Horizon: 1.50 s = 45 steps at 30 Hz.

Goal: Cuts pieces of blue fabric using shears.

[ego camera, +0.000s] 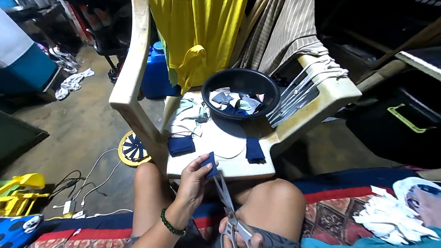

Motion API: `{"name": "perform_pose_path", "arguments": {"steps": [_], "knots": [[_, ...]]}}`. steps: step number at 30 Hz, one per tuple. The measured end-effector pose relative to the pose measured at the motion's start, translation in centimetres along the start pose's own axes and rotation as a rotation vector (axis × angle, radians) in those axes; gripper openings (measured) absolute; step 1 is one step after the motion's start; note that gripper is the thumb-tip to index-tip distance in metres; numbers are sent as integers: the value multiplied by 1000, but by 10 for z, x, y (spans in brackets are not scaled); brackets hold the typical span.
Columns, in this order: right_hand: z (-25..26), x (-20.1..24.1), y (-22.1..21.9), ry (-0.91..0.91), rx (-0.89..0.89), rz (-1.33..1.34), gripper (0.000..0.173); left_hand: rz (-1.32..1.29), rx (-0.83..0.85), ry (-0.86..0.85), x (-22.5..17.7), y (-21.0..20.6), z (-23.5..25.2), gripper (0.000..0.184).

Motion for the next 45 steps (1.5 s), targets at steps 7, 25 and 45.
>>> {"name": "perform_pose_path", "arguments": {"steps": [7, 25, 45], "knots": [[2, 2, 0, 24, 17, 28, 78, -8, -6, -1, -1, 0, 0, 26], [2, 2, 1, 38, 26, 3, 78, 3, -6, -9, -2, 1, -1, 27], [3, 9, -4, 57, -20, -86, 82, 18, 3, -7, -2, 2, -3, 26]]}}
Point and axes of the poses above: each hand's wrist, its own z-axis towards the middle knuckle, its own y-axis out of the back of the hand, x = y × z, the point moved 3 cm from there along z, towards the middle knuckle, and after that the axes turned 6 degrees about z, right-handed, at the moved point
